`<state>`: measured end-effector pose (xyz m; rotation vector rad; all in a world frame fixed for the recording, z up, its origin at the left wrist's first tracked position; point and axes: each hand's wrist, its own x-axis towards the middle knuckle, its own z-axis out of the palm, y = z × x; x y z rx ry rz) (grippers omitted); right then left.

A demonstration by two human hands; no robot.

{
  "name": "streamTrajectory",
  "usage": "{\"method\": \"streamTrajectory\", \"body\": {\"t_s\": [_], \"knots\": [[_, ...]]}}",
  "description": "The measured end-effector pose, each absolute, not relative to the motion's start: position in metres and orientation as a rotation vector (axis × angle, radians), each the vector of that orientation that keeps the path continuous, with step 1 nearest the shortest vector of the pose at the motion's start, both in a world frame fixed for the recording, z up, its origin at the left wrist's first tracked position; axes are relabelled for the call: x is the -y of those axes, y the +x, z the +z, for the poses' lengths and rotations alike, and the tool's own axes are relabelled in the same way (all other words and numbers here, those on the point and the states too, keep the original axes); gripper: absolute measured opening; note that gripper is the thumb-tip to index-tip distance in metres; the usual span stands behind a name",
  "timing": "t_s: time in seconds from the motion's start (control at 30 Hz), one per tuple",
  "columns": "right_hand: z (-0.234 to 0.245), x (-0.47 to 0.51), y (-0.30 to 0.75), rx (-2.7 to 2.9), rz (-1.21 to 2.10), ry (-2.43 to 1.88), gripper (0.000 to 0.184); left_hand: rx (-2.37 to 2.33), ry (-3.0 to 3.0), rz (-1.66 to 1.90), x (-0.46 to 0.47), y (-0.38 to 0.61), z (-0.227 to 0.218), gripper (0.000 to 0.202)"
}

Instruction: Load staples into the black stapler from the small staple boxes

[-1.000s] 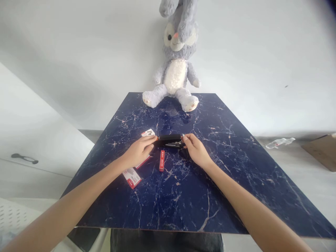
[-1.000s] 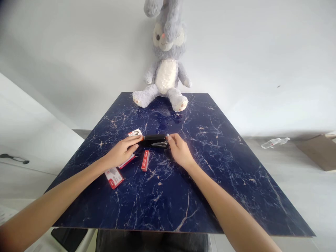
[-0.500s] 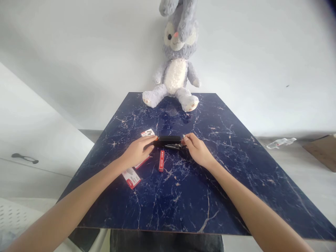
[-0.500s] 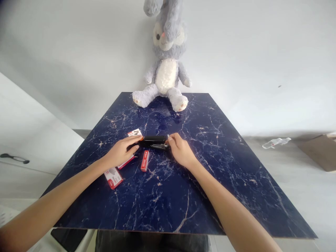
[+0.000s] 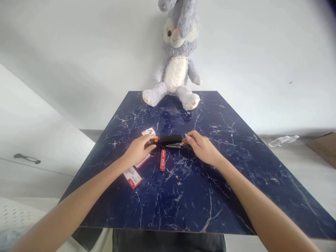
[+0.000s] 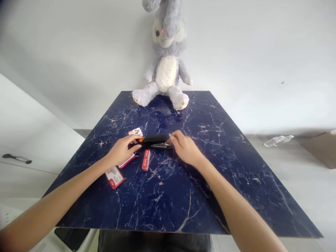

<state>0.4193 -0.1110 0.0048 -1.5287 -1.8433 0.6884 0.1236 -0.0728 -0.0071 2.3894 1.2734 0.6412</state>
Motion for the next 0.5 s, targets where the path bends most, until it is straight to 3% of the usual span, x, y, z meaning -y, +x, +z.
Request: {"method": "streamTrajectory", "body": {"t_s": [0.5], "knots": [[0.019, 0.111, 0.443, 2.107, 0.589, -1.557, 0.027, -1.270, 2.383, 0.625, 0.073, 0.124, -0.006, 0.030]]}}
